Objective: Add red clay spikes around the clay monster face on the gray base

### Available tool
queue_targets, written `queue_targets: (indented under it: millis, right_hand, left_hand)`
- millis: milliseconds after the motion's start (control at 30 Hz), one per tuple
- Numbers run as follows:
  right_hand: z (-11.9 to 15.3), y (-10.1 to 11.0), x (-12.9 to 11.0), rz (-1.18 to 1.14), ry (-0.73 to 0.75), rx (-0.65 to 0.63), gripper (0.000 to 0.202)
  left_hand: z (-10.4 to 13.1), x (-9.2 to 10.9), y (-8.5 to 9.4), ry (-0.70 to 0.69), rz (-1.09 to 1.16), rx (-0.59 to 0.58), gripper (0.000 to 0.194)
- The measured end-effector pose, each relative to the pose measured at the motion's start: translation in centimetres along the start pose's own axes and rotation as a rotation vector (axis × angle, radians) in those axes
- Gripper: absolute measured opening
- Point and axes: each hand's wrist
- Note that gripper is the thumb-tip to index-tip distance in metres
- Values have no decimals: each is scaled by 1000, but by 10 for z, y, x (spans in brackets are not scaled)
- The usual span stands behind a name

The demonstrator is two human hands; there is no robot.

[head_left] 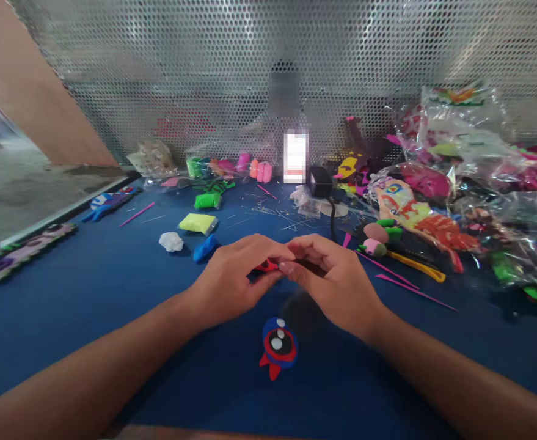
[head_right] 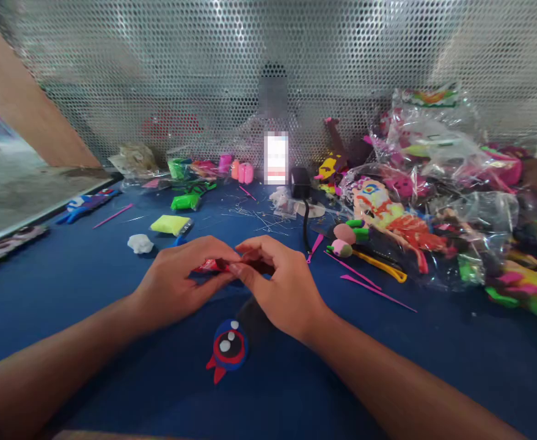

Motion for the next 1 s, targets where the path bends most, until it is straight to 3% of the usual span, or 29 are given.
queue_targets:
  millis: [267, 467, 633, 800, 1000]
  right_hand:
    - [-4, 3, -6, -155, -115, -5, 13]
    - [-2, 7, 0, -395, -255, -134, 12]
    - [-4, 6, 5, -274, -254, -133, 17]
    - [-2, 3, 4, -136, -198, -100, 26]
    - [-3, 3, 4, -165, -192, -58, 30]
  left_hand:
    - [-4, 1, 3, 37, -51, 75, 5]
    - [-4, 0, 2, 30, 24, 101, 7]
    - [-3, -2, 0, 14, 16, 56, 6]
    - [-2, -5, -3, -30, 7, 118, 12]
    - [-3, -5, -1, -47, -6, 112, 10]
Point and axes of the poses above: each hand's wrist, its own z-axis away from the middle knuckle, its own y-axis out of the back of the hand, x = y × z, and after that the axes turned 9 degrees about -z, right-handed
